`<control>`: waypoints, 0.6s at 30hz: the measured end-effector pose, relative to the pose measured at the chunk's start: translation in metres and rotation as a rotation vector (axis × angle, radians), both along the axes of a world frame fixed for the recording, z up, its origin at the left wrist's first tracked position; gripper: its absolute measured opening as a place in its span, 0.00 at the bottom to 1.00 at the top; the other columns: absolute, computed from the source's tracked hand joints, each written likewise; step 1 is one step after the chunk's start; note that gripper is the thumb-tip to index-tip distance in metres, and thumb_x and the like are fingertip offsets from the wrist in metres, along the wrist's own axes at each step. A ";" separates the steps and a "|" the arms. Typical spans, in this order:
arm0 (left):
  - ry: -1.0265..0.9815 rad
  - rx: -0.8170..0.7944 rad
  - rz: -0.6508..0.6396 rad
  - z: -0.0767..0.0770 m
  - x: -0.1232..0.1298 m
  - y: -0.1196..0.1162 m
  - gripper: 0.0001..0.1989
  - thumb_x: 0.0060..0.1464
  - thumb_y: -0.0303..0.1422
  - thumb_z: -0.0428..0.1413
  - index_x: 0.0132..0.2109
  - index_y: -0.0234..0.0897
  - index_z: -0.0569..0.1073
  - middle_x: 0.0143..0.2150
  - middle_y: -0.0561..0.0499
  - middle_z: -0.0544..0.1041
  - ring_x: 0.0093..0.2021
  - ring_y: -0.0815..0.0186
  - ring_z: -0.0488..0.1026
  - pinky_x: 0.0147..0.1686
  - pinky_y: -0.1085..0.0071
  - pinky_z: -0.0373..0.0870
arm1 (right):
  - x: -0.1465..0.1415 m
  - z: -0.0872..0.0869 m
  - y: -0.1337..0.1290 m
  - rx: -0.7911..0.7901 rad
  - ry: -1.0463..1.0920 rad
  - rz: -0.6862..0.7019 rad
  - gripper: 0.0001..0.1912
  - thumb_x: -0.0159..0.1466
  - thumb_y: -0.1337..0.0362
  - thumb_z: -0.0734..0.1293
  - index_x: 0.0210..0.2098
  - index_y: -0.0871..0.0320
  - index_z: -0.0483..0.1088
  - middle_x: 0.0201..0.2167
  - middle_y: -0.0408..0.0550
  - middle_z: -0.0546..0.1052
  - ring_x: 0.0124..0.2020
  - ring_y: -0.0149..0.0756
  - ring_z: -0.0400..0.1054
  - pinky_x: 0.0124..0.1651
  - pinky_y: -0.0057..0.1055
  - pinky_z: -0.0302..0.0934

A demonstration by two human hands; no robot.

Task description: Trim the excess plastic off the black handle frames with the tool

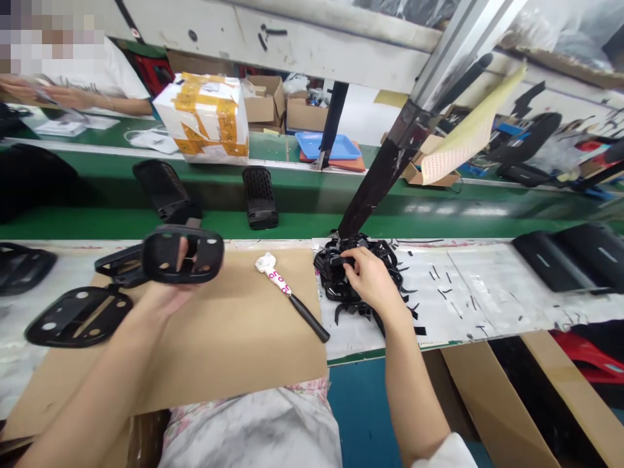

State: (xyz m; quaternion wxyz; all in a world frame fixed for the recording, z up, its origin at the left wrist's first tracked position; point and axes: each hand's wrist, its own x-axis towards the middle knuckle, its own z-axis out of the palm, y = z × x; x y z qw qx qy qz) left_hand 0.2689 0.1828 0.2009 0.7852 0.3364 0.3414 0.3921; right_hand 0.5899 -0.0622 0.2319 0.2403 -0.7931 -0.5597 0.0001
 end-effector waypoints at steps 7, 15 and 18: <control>-0.067 -0.096 -0.136 -0.026 0.053 0.007 0.12 0.50 0.29 0.70 0.37 0.34 0.75 0.30 0.54 0.75 0.26 0.73 0.69 0.21 0.80 0.65 | 0.031 0.008 -0.010 0.155 -0.080 -0.221 0.17 0.67 0.64 0.61 0.50 0.57 0.76 0.39 0.53 0.81 0.30 0.40 0.72 0.41 0.39 0.67; -0.068 -0.048 -0.276 -0.041 0.045 -0.007 0.24 0.45 0.28 0.71 0.50 0.39 0.74 0.34 0.54 0.76 0.26 0.72 0.67 0.25 0.75 0.67 | 0.045 0.019 0.002 0.452 0.311 -0.460 0.12 0.62 0.58 0.66 0.42 0.57 0.73 0.36 0.53 0.83 0.22 0.36 0.69 0.29 0.34 0.65; -0.017 -0.058 -0.234 -0.045 0.048 -0.010 0.22 0.46 0.33 0.72 0.48 0.37 0.76 0.31 0.54 0.75 0.28 0.71 0.69 0.29 0.75 0.68 | 0.011 0.032 0.023 0.571 0.573 -0.243 0.12 0.62 0.58 0.70 0.42 0.54 0.70 0.35 0.49 0.83 0.20 0.31 0.65 0.26 0.30 0.64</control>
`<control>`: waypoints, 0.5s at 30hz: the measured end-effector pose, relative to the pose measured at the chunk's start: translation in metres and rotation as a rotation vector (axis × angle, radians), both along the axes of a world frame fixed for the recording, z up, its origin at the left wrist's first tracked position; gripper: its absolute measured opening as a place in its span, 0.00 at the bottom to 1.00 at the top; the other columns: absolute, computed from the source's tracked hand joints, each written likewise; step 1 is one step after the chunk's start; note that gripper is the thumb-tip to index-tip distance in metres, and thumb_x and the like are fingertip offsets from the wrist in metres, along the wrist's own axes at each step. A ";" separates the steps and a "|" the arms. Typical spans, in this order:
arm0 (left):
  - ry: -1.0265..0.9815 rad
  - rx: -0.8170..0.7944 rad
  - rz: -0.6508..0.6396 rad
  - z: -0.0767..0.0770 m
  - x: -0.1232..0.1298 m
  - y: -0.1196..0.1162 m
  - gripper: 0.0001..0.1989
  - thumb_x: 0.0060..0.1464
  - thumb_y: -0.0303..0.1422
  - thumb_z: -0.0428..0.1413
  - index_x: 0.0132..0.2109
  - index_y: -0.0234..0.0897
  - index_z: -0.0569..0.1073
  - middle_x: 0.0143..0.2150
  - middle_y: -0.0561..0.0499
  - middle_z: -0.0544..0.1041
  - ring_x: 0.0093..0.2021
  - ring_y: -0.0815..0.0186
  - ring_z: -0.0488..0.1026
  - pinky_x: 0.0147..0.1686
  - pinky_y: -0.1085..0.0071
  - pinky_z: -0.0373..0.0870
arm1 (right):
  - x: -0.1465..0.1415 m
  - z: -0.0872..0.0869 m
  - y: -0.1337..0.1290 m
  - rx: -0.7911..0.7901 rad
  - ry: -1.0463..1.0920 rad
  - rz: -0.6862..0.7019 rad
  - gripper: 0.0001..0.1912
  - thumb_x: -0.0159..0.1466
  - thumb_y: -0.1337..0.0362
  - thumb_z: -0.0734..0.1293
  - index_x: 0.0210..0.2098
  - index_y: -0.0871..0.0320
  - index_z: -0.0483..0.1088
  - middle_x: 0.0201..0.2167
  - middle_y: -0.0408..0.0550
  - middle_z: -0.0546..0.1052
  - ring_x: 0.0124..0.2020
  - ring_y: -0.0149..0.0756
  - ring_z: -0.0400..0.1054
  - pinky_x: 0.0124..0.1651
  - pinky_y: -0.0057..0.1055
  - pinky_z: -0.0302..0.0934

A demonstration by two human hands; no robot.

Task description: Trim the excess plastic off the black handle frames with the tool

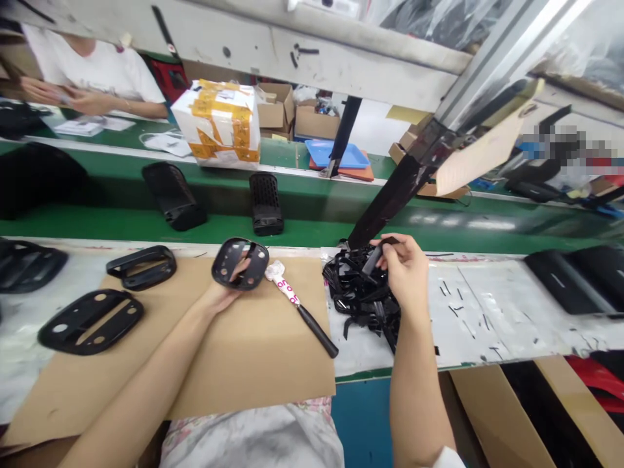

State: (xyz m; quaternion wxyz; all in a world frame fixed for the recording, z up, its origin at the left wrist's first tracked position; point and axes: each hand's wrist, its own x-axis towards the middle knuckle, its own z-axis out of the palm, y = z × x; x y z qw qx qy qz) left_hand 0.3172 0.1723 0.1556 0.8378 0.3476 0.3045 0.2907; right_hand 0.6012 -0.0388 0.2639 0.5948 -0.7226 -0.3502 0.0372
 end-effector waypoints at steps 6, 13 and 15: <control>-0.028 -0.004 -0.194 -0.014 0.002 0.001 0.16 0.49 0.41 0.66 0.28 0.33 0.73 0.21 0.53 0.68 0.23 0.72 0.64 0.25 0.76 0.63 | -0.103 -0.012 0.067 0.004 0.249 0.561 0.11 0.69 0.53 0.69 0.44 0.52 0.68 0.38 0.46 0.83 0.22 0.30 0.67 0.26 0.29 0.66; -0.028 -0.093 -0.197 -0.016 0.004 -0.004 0.14 0.52 0.43 0.61 0.35 0.34 0.75 0.27 0.48 0.75 0.24 0.65 0.72 0.21 0.72 0.68 | -0.142 -0.058 0.126 0.050 -0.221 0.338 0.07 0.69 0.60 0.68 0.40 0.54 0.78 0.40 0.50 0.76 0.42 0.40 0.72 0.47 0.39 0.70; 0.006 -0.077 -0.126 -0.016 0.005 -0.005 0.16 0.53 0.44 0.62 0.40 0.35 0.76 0.27 0.49 0.76 0.22 0.66 0.71 0.18 0.74 0.64 | -0.140 -0.070 0.129 0.057 -0.255 0.292 0.06 0.70 0.61 0.67 0.40 0.55 0.77 0.35 0.47 0.77 0.37 0.38 0.71 0.44 0.37 0.69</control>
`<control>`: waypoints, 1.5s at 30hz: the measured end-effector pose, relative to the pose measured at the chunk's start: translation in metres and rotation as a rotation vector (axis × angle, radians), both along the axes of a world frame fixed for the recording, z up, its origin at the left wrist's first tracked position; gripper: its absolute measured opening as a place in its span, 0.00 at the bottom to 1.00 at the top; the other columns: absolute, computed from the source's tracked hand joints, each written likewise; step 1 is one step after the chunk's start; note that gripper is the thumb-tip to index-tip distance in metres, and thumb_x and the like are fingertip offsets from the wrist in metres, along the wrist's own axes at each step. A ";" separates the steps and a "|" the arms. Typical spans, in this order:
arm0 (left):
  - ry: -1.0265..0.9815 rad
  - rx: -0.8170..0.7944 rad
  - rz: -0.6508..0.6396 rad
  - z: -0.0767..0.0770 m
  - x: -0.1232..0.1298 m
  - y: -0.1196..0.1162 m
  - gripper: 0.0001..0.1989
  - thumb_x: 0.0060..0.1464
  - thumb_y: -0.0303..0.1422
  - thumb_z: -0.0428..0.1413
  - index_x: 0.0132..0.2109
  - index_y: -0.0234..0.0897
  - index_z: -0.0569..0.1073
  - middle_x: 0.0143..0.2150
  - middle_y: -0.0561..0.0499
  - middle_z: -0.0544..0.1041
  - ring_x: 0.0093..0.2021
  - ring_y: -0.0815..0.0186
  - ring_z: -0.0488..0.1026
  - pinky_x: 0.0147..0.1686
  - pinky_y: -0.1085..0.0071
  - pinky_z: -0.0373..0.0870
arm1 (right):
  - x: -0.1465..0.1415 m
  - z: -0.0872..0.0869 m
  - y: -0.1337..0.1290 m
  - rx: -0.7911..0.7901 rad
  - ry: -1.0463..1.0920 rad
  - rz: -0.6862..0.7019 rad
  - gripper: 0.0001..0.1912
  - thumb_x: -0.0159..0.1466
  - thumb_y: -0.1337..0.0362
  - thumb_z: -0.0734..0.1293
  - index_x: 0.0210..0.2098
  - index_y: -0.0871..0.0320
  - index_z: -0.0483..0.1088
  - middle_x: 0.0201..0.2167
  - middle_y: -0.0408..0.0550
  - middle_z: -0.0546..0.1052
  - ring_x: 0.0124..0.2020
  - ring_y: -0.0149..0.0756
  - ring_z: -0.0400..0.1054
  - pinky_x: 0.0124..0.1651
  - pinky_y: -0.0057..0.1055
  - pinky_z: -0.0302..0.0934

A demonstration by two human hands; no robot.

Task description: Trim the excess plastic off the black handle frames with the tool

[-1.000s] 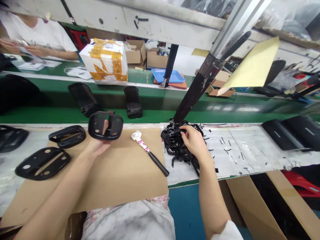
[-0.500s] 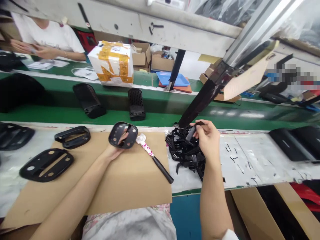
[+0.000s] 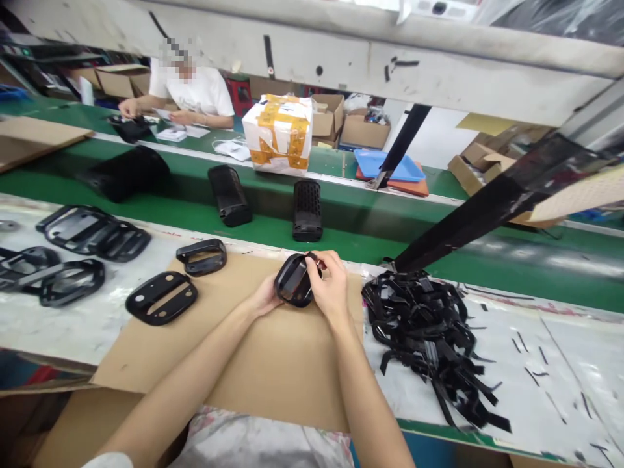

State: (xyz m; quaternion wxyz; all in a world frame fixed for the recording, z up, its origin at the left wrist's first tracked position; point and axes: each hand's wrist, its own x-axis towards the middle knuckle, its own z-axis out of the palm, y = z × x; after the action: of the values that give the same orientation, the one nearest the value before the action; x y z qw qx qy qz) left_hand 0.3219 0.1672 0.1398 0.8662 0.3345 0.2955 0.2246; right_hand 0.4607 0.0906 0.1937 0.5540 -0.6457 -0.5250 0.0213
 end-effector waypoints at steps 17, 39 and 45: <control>0.151 0.315 0.150 0.002 0.005 -0.009 0.31 0.58 0.60 0.57 0.49 0.36 0.80 0.32 0.45 0.81 0.28 0.59 0.75 0.31 0.66 0.71 | 0.002 -0.024 -0.011 0.080 -0.046 -0.156 0.09 0.73 0.61 0.65 0.42 0.55 0.78 0.38 0.51 0.82 0.39 0.42 0.76 0.46 0.42 0.70; 0.056 0.142 0.213 0.004 0.013 -0.013 0.19 0.51 0.46 0.67 0.44 0.35 0.82 0.49 0.44 0.83 0.57 0.52 0.75 0.59 0.61 0.70 | -0.001 -0.028 -0.011 0.087 -0.108 -0.100 0.07 0.72 0.64 0.64 0.46 0.54 0.73 0.42 0.52 0.78 0.42 0.41 0.73 0.44 0.41 0.70; 0.096 0.211 0.248 -0.002 0.014 -0.011 0.20 0.53 0.49 0.65 0.44 0.38 0.81 0.44 0.46 0.83 0.52 0.54 0.77 0.53 0.64 0.72 | -0.001 -0.026 -0.009 0.093 -0.003 -0.103 0.06 0.71 0.64 0.65 0.42 0.54 0.75 0.39 0.50 0.78 0.41 0.41 0.73 0.43 0.40 0.70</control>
State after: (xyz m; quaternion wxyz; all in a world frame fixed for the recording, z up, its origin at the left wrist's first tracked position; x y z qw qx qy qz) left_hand 0.3354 0.1564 0.1374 0.7769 0.3950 0.3504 0.3431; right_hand 0.4592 0.0814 0.1673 0.5830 -0.6455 -0.4924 -0.0327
